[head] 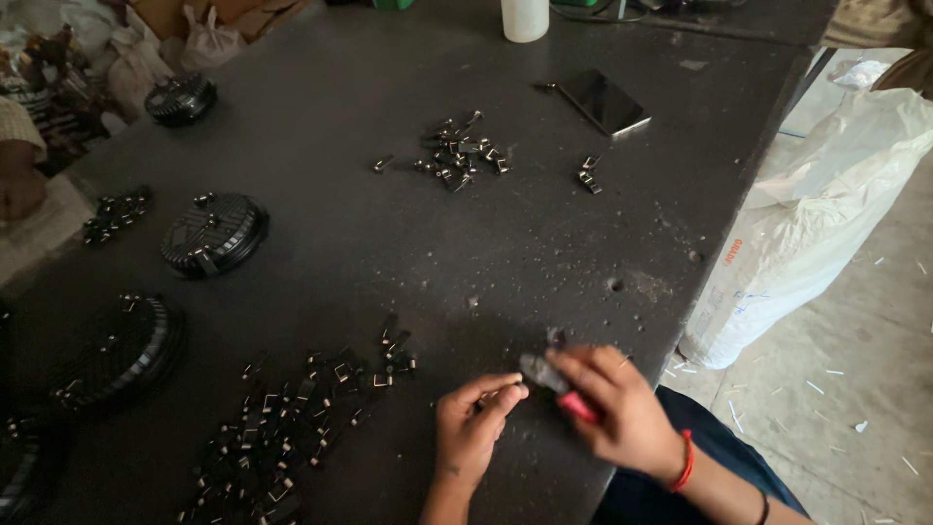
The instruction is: The person picks up small black components one at a time from a pile on the workbench, holds each in one hand, and uses red-handled pliers to press or crimp the part, then sets the finished piece aside on the table. The person repeats this handling cycle throughout the clip.
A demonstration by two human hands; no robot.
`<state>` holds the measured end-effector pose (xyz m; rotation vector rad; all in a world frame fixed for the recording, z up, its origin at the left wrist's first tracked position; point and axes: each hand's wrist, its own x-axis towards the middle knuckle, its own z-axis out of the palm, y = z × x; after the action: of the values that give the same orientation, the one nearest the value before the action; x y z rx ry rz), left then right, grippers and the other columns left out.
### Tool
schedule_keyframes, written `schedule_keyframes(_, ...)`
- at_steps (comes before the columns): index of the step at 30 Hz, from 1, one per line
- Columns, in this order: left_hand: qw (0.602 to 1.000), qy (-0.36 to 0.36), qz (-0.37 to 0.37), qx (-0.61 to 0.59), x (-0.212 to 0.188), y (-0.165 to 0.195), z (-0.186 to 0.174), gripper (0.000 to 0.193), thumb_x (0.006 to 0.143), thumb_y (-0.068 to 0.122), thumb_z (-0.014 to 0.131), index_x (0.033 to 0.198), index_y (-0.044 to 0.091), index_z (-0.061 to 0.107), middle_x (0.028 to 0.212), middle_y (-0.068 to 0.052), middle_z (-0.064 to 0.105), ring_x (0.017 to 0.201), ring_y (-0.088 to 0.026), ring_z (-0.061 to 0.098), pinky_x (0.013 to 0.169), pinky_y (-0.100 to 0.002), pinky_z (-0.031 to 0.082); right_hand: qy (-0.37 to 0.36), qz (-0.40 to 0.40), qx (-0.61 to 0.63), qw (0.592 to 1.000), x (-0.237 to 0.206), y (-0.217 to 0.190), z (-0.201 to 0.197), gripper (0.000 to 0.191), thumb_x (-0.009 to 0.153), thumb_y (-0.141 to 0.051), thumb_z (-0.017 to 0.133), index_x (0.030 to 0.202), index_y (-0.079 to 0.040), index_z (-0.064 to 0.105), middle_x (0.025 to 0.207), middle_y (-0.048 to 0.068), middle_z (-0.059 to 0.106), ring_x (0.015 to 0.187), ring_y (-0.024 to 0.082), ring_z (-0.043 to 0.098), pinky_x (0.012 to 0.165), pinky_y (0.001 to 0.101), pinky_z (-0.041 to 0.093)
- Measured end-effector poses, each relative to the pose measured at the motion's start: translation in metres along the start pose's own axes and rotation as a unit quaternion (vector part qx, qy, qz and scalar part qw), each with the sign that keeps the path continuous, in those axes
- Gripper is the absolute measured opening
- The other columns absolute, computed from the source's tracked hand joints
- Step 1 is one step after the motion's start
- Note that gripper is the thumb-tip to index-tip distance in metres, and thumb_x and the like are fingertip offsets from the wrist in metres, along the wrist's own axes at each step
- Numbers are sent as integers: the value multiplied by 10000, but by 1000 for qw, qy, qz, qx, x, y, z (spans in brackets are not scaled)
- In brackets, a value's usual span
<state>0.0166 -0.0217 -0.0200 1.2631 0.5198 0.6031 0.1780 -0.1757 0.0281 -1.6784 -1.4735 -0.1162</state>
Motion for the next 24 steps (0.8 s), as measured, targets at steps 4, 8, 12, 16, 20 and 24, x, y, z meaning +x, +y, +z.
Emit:
schedule_keyframes(4,1000,18,3,-8,3,-1,3,162,864,81,804,1013,16,798,659,51,601,508,-13,409,443,-200,296,-9,47,-128,991,37,23,-8,637,735,-180,826,1314,-17,615,1181,172,639,1021,357,604,910,478,482)
schedule_keyframes(8,998,47,-41,-13,5,-1,4,156,862,118,798,977,13,790,700,40,626,524,-20,429,458,-205,307,26,-20,-155,987,67,41,-7,575,754,-240,825,1243,0,641,1229,184,634,1134,377,610,971,498,483)
schedule_keyframes(12,997,55,-60,-10,8,-1,-1,186,895,203,715,975,43,765,780,29,686,527,-33,477,478,-205,350,-31,-28,109,993,57,29,9,364,860,-146,788,1193,-19,712,1256,135,700,1170,307,676,982,412,532)
schedule_keyframes(16,997,26,-62,-41,6,-7,-6,228,959,245,694,975,19,727,754,16,602,546,-42,459,479,-216,347,-63,45,318,945,37,12,42,198,902,-43,766,1100,-32,766,1086,95,769,995,196,762,867,312,608)
schedule_keyframes(20,992,39,-53,-103,6,-10,-6,245,979,225,678,1074,0,677,836,-28,603,612,-82,496,534,-233,375,-28,66,427,901,26,16,61,152,919,14,715,1069,7,697,1120,108,704,1023,174,703,879,303,582)
schedule_keyframes(24,978,104,-18,-179,12,3,-2,372,925,140,592,1271,6,566,1213,-129,707,952,-187,664,796,-302,521,-18,159,486,859,16,19,67,129,925,15,705,1049,21,668,1082,85,715,1009,139,700,882,300,582)
